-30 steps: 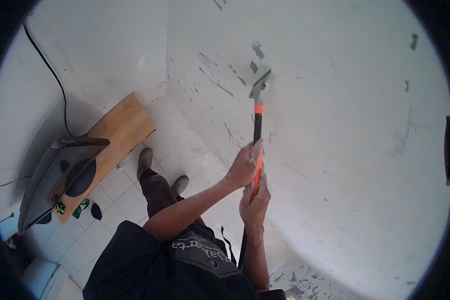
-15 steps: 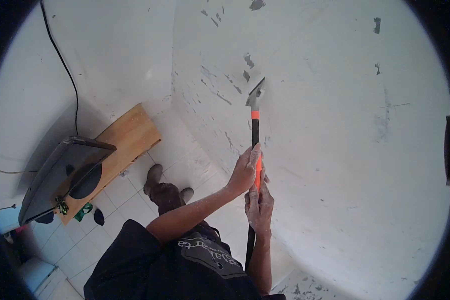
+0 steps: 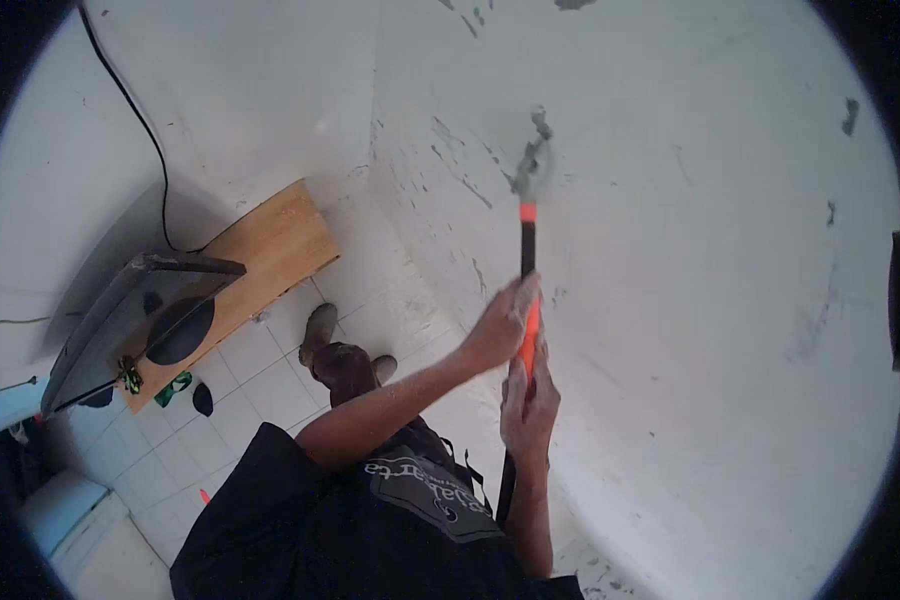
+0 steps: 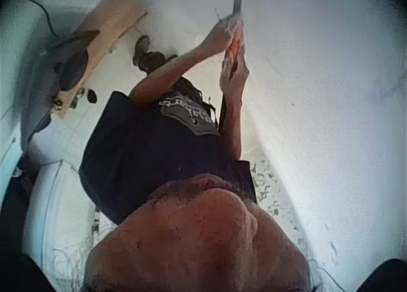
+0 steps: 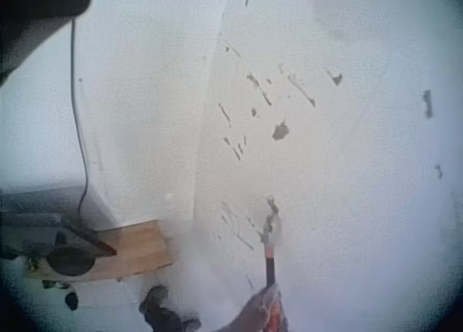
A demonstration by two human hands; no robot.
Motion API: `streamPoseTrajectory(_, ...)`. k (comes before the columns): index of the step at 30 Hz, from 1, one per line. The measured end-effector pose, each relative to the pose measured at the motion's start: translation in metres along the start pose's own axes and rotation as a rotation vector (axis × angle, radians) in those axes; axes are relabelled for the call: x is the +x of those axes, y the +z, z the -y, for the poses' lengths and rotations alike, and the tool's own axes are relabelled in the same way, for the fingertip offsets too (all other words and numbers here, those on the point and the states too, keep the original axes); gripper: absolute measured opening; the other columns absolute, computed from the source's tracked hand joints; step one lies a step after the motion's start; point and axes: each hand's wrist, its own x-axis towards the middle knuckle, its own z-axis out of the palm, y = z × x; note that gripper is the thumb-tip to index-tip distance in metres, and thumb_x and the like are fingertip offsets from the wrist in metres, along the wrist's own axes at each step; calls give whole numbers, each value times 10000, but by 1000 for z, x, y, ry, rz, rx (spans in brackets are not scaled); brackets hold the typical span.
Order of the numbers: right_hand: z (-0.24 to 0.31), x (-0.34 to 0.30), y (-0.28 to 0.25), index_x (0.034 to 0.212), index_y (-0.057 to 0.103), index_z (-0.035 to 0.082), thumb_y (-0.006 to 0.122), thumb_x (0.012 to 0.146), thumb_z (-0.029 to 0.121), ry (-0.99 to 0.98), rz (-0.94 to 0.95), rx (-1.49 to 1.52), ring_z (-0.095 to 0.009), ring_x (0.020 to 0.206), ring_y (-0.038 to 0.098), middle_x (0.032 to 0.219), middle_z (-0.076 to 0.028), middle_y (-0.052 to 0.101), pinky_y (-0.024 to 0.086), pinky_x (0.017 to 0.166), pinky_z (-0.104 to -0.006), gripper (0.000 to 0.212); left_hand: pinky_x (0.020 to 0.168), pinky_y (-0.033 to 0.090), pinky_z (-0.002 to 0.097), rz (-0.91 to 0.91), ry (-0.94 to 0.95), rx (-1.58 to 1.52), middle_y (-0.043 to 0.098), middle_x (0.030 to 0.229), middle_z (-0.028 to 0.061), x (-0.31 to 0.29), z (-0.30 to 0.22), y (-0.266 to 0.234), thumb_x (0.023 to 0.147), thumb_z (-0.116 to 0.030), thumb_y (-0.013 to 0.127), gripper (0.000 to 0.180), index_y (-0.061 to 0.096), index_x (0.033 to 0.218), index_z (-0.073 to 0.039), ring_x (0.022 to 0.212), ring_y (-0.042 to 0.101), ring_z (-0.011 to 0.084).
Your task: The person scrapes peeling paint and plaster from a wall and ceiling using a long-handled scraper.
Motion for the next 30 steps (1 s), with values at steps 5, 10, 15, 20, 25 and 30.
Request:
streamPoseTrajectory(5, 8, 5, 6, 1472, 416, -65, 488, 1047, 154, 68, -44, 6, -113, 598, 518, 677, -79, 553, 443, 553, -292, 484, 832, 489, 418, 98, -156, -46, 620, 933, 198, 9, 1, -8, 1092, -327, 356, 413, 566, 1096, 28, 881, 604, 323)
streamPoseTrajectory(10, 25, 12, 7, 1470, 407, -86, 491, 1046, 148, 31, 25, -56, -109, 595, 510, 679, -63, 561, 441, 559, -274, 492, 711, 475, 380, -26, 16, -70, 538, 782, 97, 12, -4, -10, 1093, -410, 355, 450, 535, 1030, -2, 753, 556, 205)
streamPoseTrajectory(15, 18, 13, 11, 1470, 405, -87, 510, 1044, 167, 54, -3, -24, -104, 580, 481, 672, -57, 528, 423, 543, -277, 507, 745, 489, 399, 44, -8, -63, 565, 827, 128, 13, 11, -10, 1089, -404, 366, 455, 532, 1028, 15, 793, 590, 227)
streamPoseTrajectory(20, 8, 9, 11, 1493, 410, -44, 486, 1048, 150, 22, 5, -51, -45, 551, 405, 640, 32, 438, 355, 497, -239, 491, 799, 513, 422, -161, 534, 377, 614, 948, 222, 12, 39, -5, 1012, -161, 465, 261, 550, 1148, 45, 908, 616, 342)
streamPoseTrajectory(25, 18, 27, 19, 1502, 400, -37, 482, 1050, 156, 123, -11, -61, -49, 529, 398, 620, 31, 425, 340, 486, -239, 498, 934, 508, 474, 54, 349, 537, 612, 1156, 247, 26, 26, -21, 935, -3, 519, 450, 439, 1360, 120, 1052, 615, 400)
streamPoseTrajectory(30, 23, 25, 29, 1498, 401, -40, 484, 1053, 154, -206, -63, -49, -44, 533, 393, 636, 30, 434, 332, 491, -226, 493, 977, 490, 462, 155, -74, 216, 592, 1201, 289, 26, 9, -30, 956, -9, 485, 434, 442, 1375, 95, 1113, 596, 435)
